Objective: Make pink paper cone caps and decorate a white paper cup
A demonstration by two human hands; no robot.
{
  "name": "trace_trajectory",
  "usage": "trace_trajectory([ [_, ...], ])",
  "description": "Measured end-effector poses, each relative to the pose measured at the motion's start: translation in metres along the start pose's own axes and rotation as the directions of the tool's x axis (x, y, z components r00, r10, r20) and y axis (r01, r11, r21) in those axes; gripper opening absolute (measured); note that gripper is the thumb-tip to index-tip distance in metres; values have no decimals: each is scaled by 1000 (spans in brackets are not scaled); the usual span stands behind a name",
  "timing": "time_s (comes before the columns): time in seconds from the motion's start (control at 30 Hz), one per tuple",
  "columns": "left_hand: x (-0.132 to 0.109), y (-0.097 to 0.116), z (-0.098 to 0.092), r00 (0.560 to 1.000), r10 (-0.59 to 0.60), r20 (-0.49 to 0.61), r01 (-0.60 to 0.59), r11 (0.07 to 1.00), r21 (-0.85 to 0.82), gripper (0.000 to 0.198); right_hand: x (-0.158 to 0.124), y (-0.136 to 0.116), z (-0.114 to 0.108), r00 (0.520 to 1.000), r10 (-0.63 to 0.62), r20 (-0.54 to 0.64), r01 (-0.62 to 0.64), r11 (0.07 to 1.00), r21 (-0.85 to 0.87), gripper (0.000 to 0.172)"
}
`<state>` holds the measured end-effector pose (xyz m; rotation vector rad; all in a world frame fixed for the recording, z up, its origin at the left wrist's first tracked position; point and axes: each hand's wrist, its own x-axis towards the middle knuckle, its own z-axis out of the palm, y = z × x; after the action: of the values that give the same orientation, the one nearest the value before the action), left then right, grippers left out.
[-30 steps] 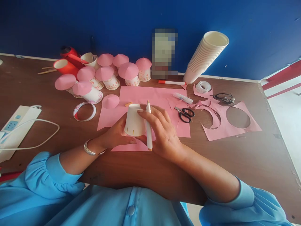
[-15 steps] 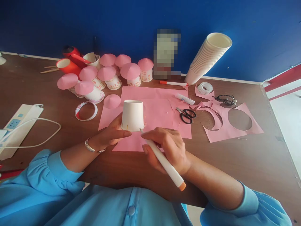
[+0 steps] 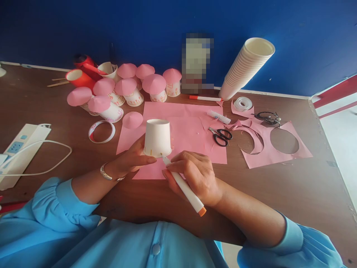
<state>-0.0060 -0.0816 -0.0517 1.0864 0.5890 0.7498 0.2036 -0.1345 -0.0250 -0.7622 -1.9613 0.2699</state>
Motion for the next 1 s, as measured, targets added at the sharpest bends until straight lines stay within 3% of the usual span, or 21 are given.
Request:
trace_trajectory([
  [1.0, -1, -3, -3, 1000, -1, -12, 1, 999, 36, 68, 1, 0, 1, 1000, 18, 26, -16, 998, -64, 18],
])
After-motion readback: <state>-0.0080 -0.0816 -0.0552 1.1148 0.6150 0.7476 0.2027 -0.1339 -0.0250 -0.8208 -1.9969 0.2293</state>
